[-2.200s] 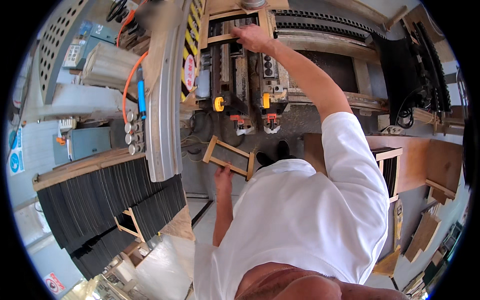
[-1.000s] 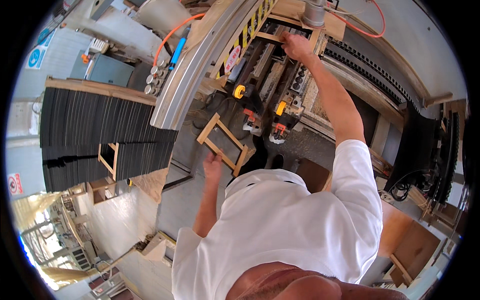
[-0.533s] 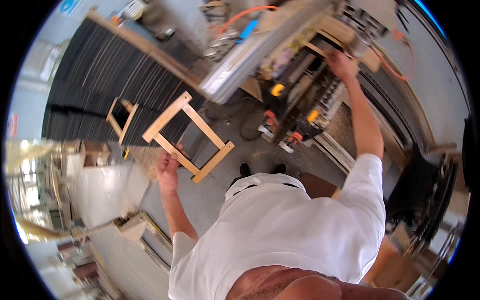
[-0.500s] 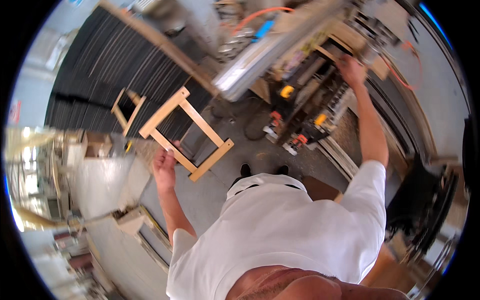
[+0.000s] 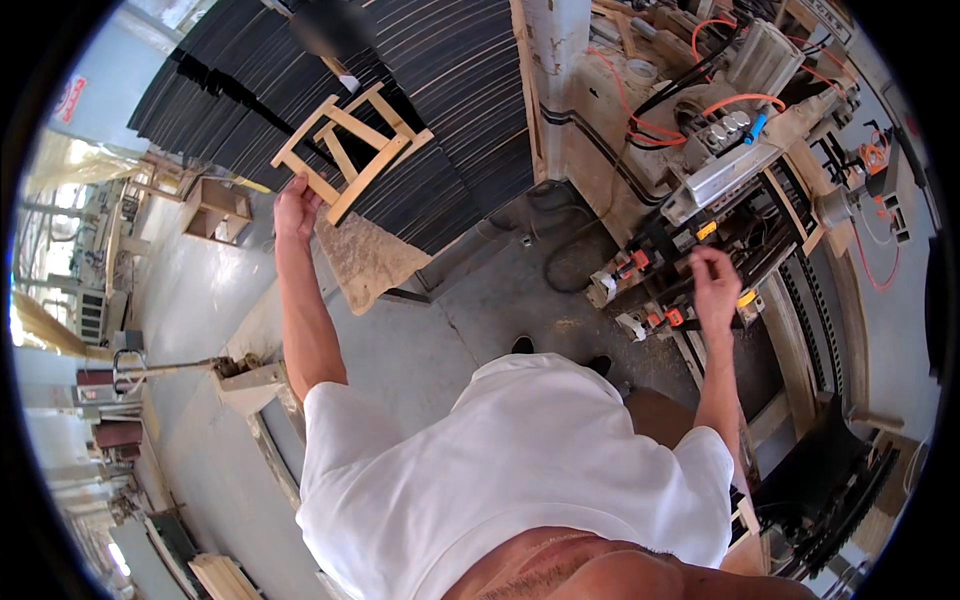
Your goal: The person repeatedly picks up small wooden frames from a conveyor belt, places them onto a jig on a machine, and then removes them to place them on a nearby table. The action is performed continuously for each frame.
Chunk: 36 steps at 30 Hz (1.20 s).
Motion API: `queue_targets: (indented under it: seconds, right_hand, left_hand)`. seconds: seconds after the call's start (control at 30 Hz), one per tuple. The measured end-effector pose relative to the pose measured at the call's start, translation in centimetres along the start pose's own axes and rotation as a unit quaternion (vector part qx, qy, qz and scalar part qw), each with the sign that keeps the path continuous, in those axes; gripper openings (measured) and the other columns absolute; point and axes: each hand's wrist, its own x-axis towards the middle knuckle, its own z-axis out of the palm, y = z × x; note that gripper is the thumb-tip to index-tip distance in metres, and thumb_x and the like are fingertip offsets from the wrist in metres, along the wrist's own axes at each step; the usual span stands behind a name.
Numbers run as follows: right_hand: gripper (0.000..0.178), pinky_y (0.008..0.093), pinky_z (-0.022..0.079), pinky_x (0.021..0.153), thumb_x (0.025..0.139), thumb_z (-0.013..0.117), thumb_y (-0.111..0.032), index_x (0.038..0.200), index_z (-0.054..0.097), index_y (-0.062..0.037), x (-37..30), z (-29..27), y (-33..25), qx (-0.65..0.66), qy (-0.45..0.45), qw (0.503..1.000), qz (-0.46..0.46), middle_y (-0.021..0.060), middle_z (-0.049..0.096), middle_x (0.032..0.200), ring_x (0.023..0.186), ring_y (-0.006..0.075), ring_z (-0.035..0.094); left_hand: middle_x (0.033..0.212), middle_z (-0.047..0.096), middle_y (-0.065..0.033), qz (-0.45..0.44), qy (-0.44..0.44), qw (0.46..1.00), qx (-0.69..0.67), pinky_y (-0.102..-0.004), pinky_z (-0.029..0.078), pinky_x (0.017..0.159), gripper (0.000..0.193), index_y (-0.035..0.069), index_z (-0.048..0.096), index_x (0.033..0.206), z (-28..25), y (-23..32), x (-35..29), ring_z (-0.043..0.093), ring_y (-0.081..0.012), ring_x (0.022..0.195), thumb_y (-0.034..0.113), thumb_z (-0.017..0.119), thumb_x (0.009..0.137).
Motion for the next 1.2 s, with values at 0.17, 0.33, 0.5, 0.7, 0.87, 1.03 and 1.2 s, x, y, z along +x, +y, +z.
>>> queue_targets:
  seconds: [0.17, 0.33, 0.5, 0.7, 0.87, 1.03, 1.2]
  right_hand:
    - [0.013, 0.026, 0.05, 0.065, 0.087, 0.067, -0.006, 0.098, 0.066, 0.0, -5.3, 4.7, 0.1, -0.08, -0.064, 0.992, 0.074, 0.0054, 0.068, 0.08, 0.069, 0.0096, 0.06]
    - [0.014, 0.0288, 0.053, 0.071, 0.087, 0.065, -0.004, 0.099, 0.065, 0.0024, -9.4, 6.3, 2.6, -0.118, -0.088, 0.977, 0.153, 0.008, 0.069, 0.083, 0.077, 0.0135, 0.066]
    - [0.013, 0.0275, 0.052, 0.073, 0.086, 0.063, -0.004, 0.097, 0.065, 0.0023, -11.9, 7.6, 4.7, -0.08, -0.07, 0.981, 0.163, 0.009, 0.07, 0.084, 0.08, 0.0147, 0.067]
    - [0.017, 0.0326, 0.054, 0.074, 0.086, 0.065, -0.009, 0.1, 0.066, -0.0003, -14.0, 7.7, 3.5, -0.098, -0.083, 0.976, 0.177, 0.0138, 0.071, 0.087, 0.081, 0.023, 0.07]
    - [0.015, 0.0304, 0.053, 0.071, 0.087, 0.063, -0.006, 0.1, 0.065, 0.0011, -16.8, 4.3, 3.9, -0.097, -0.051, 0.978, 0.18, 0.0137, 0.07, 0.089, 0.079, 0.0192, 0.068]
    - [0.017, 0.0358, 0.053, 0.074, 0.084, 0.066, -0.008, 0.1, 0.065, -0.0015, -19.3, -2.2, 3.8, -0.191, -0.061, 0.956, 0.211, 0.0154, 0.069, 0.092, 0.084, 0.027, 0.068]
    - [0.019, 0.0416, 0.052, 0.079, 0.083, 0.067, -0.013, 0.101, 0.064, -0.0054, -23.7, -12.4, 0.7, -0.244, 0.099, 0.951, 0.163, 0.0153, 0.067, 0.1, 0.092, 0.0347, 0.064]
  left_hand:
    - [0.094, 0.067, -0.0064, -0.026, 0.047, 0.986, 0.159, -0.0255, 0.052, 0.063, 0.026, 0.0, 0.065, 0.106, 3.7, -2.8, 4.3, 0.064, -0.0134, 0.08, 0.022, 0.064, 0.093]
    - [0.098, 0.07, -0.0164, 0.276, 0.095, 0.851, 0.436, -0.0332, 0.053, 0.072, 0.04, -0.005, 0.064, 0.111, 4.6, -2.2, 3.2, 0.067, -0.0259, 0.084, 0.029, 0.068, 0.09]
    - [0.11, 0.064, -0.0259, 0.423, -0.088, 0.684, 0.587, -0.047, 0.045, 0.093, 0.052, -0.006, 0.058, 0.12, 12.6, -1.9, -3.7, 0.059, -0.0409, 0.105, 0.036, 0.064, 0.09]
    - [0.102, 0.065, -0.0202, 0.33, -0.064, 0.721, 0.606, -0.0469, 0.048, 0.086, 0.042, 0.005, 0.06, 0.117, 15.0, -3.4, -5.7, 0.061, -0.0387, 0.099, 0.029, 0.069, 0.084]
    - [0.104, 0.066, -0.0197, 0.412, -0.044, 0.681, 0.604, -0.0463, 0.048, 0.085, 0.043, 0.006, 0.06, 0.119, 14.0, -4.8, -4.8, 0.062, -0.0391, 0.098, 0.026, 0.071, 0.083]
    - [0.108, 0.063, -0.0222, 0.483, -0.068, 0.63, 0.604, -0.0456, 0.046, 0.087, 0.043, -0.003, 0.059, 0.116, 16.6, -4.3, -7.1, 0.059, -0.0389, 0.101, 0.021, 0.072, 0.083]
    - [0.114, 0.064, -0.0228, 0.509, -0.039, 0.746, 0.428, -0.0396, 0.05, 0.091, 0.038, -0.006, 0.059, 0.119, 21.8, -8.9, -14.2, 0.063, -0.0341, 0.103, 0.021, 0.064, 0.093]
